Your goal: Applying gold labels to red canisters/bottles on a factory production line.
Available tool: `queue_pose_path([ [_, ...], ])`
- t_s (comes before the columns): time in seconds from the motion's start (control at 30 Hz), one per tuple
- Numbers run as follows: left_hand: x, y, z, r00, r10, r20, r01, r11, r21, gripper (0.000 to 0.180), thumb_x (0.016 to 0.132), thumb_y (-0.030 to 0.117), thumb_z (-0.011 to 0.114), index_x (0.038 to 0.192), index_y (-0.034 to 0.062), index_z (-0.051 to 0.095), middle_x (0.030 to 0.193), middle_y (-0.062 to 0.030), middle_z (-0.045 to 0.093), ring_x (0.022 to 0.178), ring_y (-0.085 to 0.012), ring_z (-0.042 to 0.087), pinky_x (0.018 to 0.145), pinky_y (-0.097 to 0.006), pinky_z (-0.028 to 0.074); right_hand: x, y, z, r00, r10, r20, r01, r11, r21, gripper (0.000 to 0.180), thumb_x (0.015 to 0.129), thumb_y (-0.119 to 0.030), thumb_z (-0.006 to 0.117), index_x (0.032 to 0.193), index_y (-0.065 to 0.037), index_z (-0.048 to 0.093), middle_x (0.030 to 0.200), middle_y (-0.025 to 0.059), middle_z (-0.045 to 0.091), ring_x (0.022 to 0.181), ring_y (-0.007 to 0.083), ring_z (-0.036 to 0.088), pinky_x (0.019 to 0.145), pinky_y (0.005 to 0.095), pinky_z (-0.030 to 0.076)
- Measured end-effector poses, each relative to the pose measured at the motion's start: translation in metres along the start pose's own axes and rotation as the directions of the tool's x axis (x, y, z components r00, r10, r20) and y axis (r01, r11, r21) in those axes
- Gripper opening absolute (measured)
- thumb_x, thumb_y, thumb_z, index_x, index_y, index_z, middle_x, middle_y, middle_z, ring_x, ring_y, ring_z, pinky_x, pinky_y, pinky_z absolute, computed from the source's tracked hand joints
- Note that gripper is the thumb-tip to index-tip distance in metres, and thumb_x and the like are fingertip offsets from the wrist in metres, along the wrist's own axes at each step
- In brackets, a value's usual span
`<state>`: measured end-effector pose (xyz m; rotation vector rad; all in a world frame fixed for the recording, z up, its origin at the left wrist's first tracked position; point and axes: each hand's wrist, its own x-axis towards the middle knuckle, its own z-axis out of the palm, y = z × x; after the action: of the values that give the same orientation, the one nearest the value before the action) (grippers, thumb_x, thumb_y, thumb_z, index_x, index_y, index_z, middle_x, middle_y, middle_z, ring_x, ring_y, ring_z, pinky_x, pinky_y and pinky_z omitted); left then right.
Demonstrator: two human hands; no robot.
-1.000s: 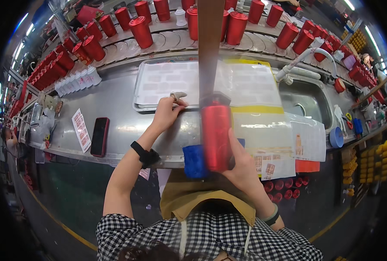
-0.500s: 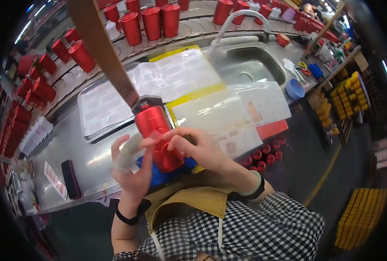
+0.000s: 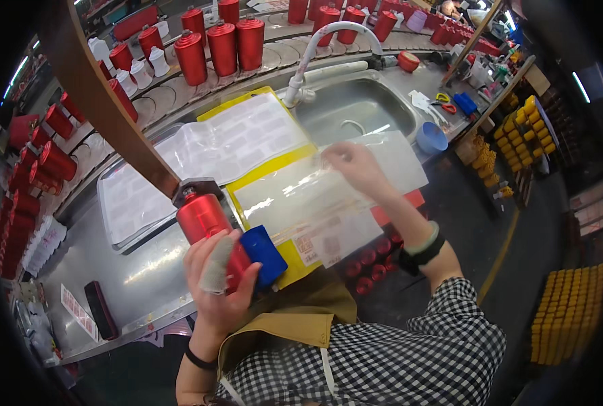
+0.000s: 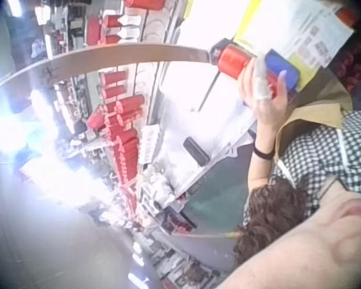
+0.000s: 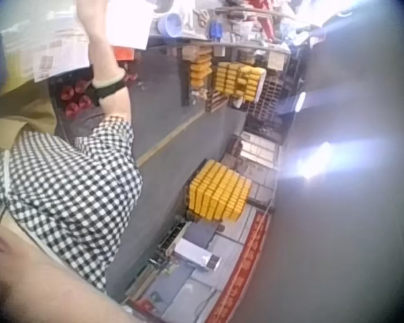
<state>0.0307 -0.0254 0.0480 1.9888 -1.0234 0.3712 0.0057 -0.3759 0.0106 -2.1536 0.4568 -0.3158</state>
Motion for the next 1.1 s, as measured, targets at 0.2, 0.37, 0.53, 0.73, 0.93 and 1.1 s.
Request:
queue_pose_path([
  [0.2, -0.026, -0.025, -0.014, 0.984, -0.144, -0.102, 0.152, 0.986, 0.075, 0.042, 0.081, -0.006, 0.072, 0.122, 0.0015, 0.066, 0.117, -0.0144, 0.068, 0.112, -0.0316, 0.061, 0.101, -0.04, 0.046, 0.11, 0.085, -0.036, 0.999, 0.029, -0.043, -0.037, 0.978, -0.205, 0.022, 0.092, -0.014, 0.062, 0.105, -0.003, 0.075, 0.097, 0.0152, 0.075, 0.086, 0.0264, 0.071, 0.079, 0.0371, 0.054],
  [0.37, -0.038, -0.034, -0.02, 0.958, -0.213, -0.189, 0.225, 0.974, 0.039, 0.038, 0.085, -0.007, 0.066, 0.122, 0.0007, 0.065, 0.115, -0.0145, 0.069, 0.113, -0.0277, 0.063, 0.103, -0.04, 0.045, 0.155, 0.132, -0.042, 0.963, 0.221, 0.157, -0.073, 0.769, -0.635, 0.037, 0.092, -0.029, 0.066, 0.118, -0.003, 0.071, 0.125, 0.0208, 0.068, 0.112, 0.036, 0.066, 0.094, 0.0439, 0.052],
  [0.53, -0.05, -0.043, -0.034, 0.891, -0.345, -0.293, 0.373, 0.927, 0.041, 0.037, 0.089, -0.008, 0.062, 0.125, -0.0014, 0.061, 0.116, -0.0144, 0.07, 0.113, -0.0256, 0.064, 0.104, -0.039, 0.045, 0.145, 0.09, -0.007, 0.997, 0.07, -0.021, -0.055, 0.53, -0.846, 0.027, 0.085, -0.027, 0.073, 0.104, -0.007, 0.074, 0.103, 0.013, 0.072, 0.105, 0.0325, 0.067, 0.091, 0.0425, 0.053],
  [0.73, -0.047, -0.052, -0.028, 0.851, -0.397, -0.344, 0.419, 0.908, -0.012, 0.038, 0.088, -0.009, 0.062, 0.125, -0.0004, 0.062, 0.116, -0.0137, 0.071, 0.113, -0.0247, 0.065, 0.105, -0.039, 0.044, 0.137, 0.055, 0.018, 0.66, -0.513, 0.549, 0.746, 0.356, -0.563, 0.007, 0.083, -0.015, 0.07, 0.089, -0.011, 0.07, 0.092, 0.0041, 0.068, 0.099, 0.0267, 0.066, 0.083, 0.0406, 0.053],
  [0.93, -0.045, -0.054, -0.027, 0.859, -0.37, -0.355, 0.388, 0.922, -0.023, 0.036, 0.089, -0.008, 0.062, 0.125, -0.0003, 0.062, 0.117, -0.0134, 0.07, 0.113, -0.0237, 0.065, 0.105, -0.039, 0.043, 0.142, 0.045, 0.018, 0.644, -0.375, 0.667, 0.762, 0.234, -0.603, 0.005, 0.081, -0.014, 0.07, 0.085, -0.011, 0.071, 0.088, 0.0058, 0.068, 0.094, 0.0259, 0.067, 0.079, 0.0405, 0.054],
  [1.1, -0.046, -0.056, -0.032, 0.852, -0.395, -0.343, 0.428, 0.903, 0.023, 0.036, 0.09, -0.007, 0.061, 0.125, -0.0009, 0.062, 0.118, -0.0134, 0.069, 0.113, -0.0253, 0.064, 0.106, -0.039, 0.043, 0.142, 0.035, 0.017, 0.69, -0.314, 0.652, 0.723, 0.35, -0.596, 0.006, 0.08, -0.015, 0.07, 0.084, -0.01, 0.07, 0.088, 0.0061, 0.068, 0.093, 0.0273, 0.067, 0.079, 0.0405, 0.054],
])
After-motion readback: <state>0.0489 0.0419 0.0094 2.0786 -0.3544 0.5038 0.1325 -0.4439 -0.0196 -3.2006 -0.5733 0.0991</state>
